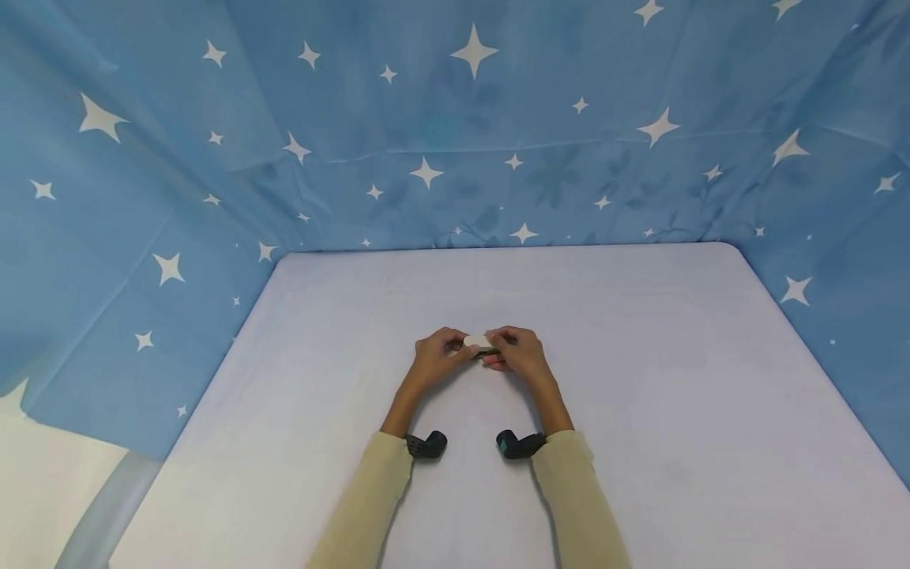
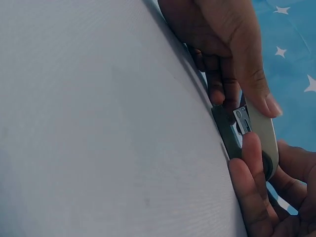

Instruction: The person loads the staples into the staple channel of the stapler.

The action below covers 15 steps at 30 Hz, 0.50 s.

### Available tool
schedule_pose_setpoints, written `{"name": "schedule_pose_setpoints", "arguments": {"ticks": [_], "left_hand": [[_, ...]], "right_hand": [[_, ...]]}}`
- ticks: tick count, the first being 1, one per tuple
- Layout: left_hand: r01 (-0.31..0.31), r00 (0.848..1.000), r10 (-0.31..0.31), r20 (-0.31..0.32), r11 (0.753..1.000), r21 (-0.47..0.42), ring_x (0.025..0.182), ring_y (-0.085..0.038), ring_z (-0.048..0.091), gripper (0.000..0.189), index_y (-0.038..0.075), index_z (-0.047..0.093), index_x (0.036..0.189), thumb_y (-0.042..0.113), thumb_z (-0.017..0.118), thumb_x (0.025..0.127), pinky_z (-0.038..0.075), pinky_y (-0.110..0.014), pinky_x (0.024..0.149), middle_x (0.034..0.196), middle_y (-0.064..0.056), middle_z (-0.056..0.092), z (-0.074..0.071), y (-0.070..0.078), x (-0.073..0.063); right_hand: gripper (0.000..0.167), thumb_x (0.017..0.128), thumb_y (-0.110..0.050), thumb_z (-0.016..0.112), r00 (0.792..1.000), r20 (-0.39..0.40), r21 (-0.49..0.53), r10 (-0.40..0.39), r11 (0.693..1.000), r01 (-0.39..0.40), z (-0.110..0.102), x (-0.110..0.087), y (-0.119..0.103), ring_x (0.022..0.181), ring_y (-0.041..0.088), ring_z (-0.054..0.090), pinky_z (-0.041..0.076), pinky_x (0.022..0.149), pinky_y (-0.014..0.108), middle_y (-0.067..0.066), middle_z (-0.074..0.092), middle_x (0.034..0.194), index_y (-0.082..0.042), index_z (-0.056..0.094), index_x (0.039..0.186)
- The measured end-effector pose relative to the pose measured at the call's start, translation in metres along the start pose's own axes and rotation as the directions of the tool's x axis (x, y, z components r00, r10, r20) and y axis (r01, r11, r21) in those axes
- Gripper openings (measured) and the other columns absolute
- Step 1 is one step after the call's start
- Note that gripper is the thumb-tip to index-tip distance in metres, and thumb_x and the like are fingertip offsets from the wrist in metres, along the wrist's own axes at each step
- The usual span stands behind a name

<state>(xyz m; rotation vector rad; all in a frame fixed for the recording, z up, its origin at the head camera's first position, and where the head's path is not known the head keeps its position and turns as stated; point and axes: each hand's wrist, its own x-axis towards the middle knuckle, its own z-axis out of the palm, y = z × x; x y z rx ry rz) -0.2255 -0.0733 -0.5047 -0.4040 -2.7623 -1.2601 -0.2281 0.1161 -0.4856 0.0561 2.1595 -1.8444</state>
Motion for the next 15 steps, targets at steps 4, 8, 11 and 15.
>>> {"name": "schedule_pose_setpoints", "arguments": {"ticks": [4,8,11,15], "left_hand": [[0.001,1.000,-0.001,-0.024,1.000,0.001,0.090,-0.016,0.064,0.033,0.012,0.072,0.109,0.040,0.068,0.091,0.032,-0.043,0.091,0.097,-0.002,0.070,0.001,0.003,0.000],[0.031,0.998,-0.031,-0.062,0.999,-0.008,0.091,-0.018,0.064,0.035,0.012,0.072,0.111,0.041,0.065,0.093,0.033,-0.046,0.092,0.100,-0.004,0.069,0.002,0.007,0.002],[0.057,0.994,-0.057,-0.089,0.998,0.003,0.091,-0.019,0.063,0.037,0.010,0.071,0.113,0.041,0.064,0.093,0.035,-0.046,0.092,0.100,-0.005,0.069,0.002,0.010,0.004],[0.099,0.985,-0.097,-0.143,0.995,0.007,0.090,-0.022,0.063,0.038,0.008,0.070,0.114,0.039,0.064,0.092,0.037,-0.048,0.094,0.098,-0.008,0.069,0.004,0.011,0.007]], "right_hand": [[0.044,0.100,-0.026,0.057,1.000,0.014,0.031,0.001,1.000,-0.001,-0.002,0.000,0.001,0.073,0.007,0.072,0.057,0.071,0.021,0.011,0.069,0.096,0.006,0.054,0.131],[0.048,0.098,-0.030,0.060,1.000,0.015,0.048,-0.017,0.999,0.016,-0.004,0.000,0.001,0.084,0.008,0.073,0.056,0.077,0.021,0.015,0.066,0.111,0.001,0.053,0.134],[0.049,0.099,-0.029,0.059,0.999,0.017,0.041,-0.040,0.998,0.039,-0.004,-0.001,0.000,0.092,0.010,0.072,0.056,0.079,0.021,0.021,0.060,0.124,-0.001,0.050,0.138],[0.049,0.099,-0.028,0.059,0.998,0.004,0.056,-0.068,0.996,0.067,-0.004,-0.003,0.001,0.095,0.012,0.072,0.056,0.080,0.021,0.024,0.055,0.133,-0.001,0.049,0.139]]}}
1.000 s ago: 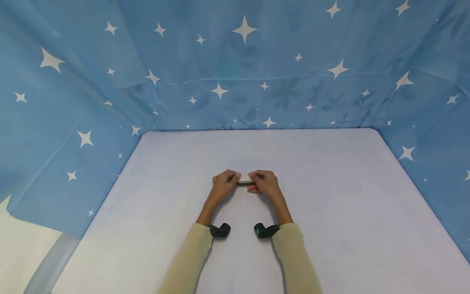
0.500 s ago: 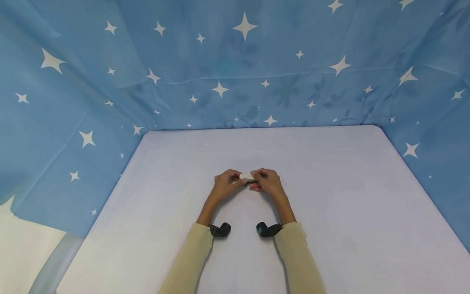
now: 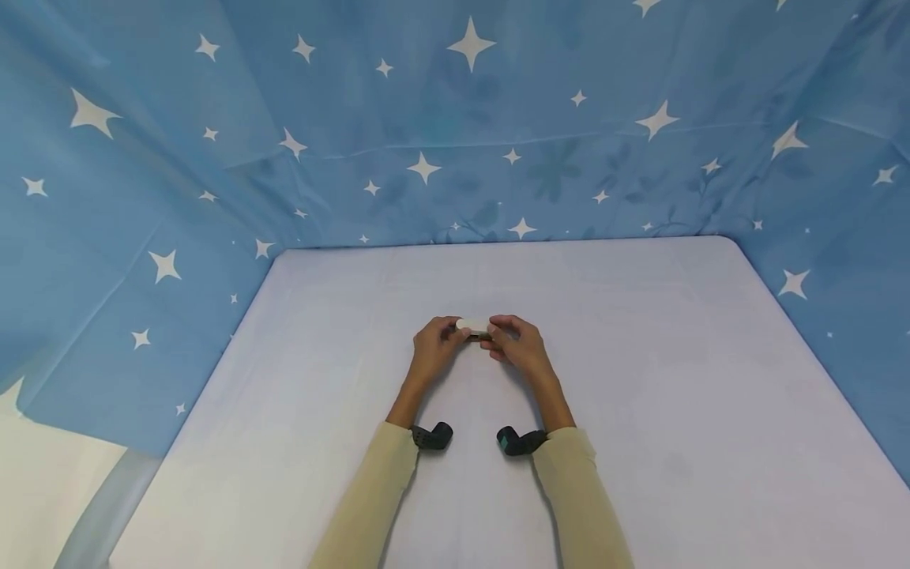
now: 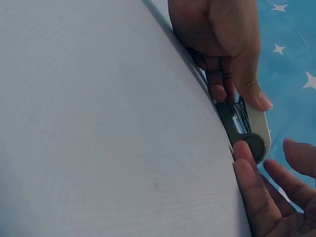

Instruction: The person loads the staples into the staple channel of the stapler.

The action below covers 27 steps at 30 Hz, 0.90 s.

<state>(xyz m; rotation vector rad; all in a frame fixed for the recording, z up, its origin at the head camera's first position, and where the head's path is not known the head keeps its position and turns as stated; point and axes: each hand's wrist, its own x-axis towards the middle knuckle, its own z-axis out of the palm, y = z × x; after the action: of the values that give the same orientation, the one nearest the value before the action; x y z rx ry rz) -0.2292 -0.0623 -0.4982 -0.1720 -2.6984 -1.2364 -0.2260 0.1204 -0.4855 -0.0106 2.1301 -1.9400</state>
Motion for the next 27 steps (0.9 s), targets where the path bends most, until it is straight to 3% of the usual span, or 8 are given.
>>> {"name": "schedule_pose_setpoints", "arguments": {"ticks": [7,13,16,22,27], "left_hand": [[0.077,0.996,-0.077,-0.037,0.997,0.000,0.097,-0.026,0.066,0.040,0.008,0.069,0.117,0.039,0.065,0.092,0.036,-0.050,0.101,0.105,-0.010,0.071,0.002,0.000,0.002],[0.071,0.995,-0.072,-0.069,0.997,-0.014,0.096,-0.026,0.067,0.038,0.008,0.070,0.116,0.036,0.068,0.090,0.036,-0.050,0.103,0.105,-0.010,0.072,0.000,0.002,0.004],[0.069,0.994,-0.069,-0.081,0.998,-0.002,0.091,-0.024,0.067,0.038,0.008,0.071,0.114,0.036,0.069,0.089,0.042,-0.045,0.097,0.101,-0.009,0.073,-0.001,0.002,0.006],[0.058,0.998,-0.059,-0.021,0.997,-0.054,0.088,-0.020,0.065,0.046,0.007,0.067,0.122,0.040,0.068,0.089,0.050,-0.034,0.079,0.101,-0.009,0.070,-0.001,-0.008,0.001],[0.070,0.996,-0.060,0.063,0.985,-0.157,0.105,-0.023,0.065,0.050,0.007,0.057,0.133,0.039,0.062,0.095,0.050,-0.038,0.092,0.122,-0.011,0.064,-0.008,-0.020,-0.010]], "right_hand": [[0.049,0.099,-0.027,0.058,1.000,-0.021,0.024,-0.009,1.000,0.009,0.004,-0.002,0.004,0.089,0.007,0.072,0.056,0.079,0.020,0.026,0.054,0.134,0.000,0.048,0.139],[0.046,0.099,-0.028,0.059,0.998,-0.056,-0.006,-0.019,1.000,0.018,0.007,0.001,0.004,0.092,0.011,0.073,0.056,0.079,0.020,0.025,0.058,0.129,-0.003,0.052,0.136],[0.044,0.098,-0.027,0.059,0.997,-0.079,-0.024,-0.017,1.000,0.015,0.009,0.003,0.002,0.089,0.010,0.073,0.056,0.078,0.020,0.026,0.062,0.124,-0.003,0.053,0.134],[0.046,0.100,-0.027,0.056,0.997,-0.075,-0.013,-0.014,1.000,0.013,0.006,-0.002,0.007,0.091,0.012,0.072,0.056,0.080,0.021,0.022,0.055,0.134,-0.002,0.049,0.138],[0.047,0.101,-0.029,0.054,0.996,-0.089,0.003,-0.001,1.000,0.001,-0.001,-0.012,0.009,0.089,0.010,0.072,0.056,0.079,0.023,0.020,0.051,0.138,-0.003,0.047,0.140]]}}
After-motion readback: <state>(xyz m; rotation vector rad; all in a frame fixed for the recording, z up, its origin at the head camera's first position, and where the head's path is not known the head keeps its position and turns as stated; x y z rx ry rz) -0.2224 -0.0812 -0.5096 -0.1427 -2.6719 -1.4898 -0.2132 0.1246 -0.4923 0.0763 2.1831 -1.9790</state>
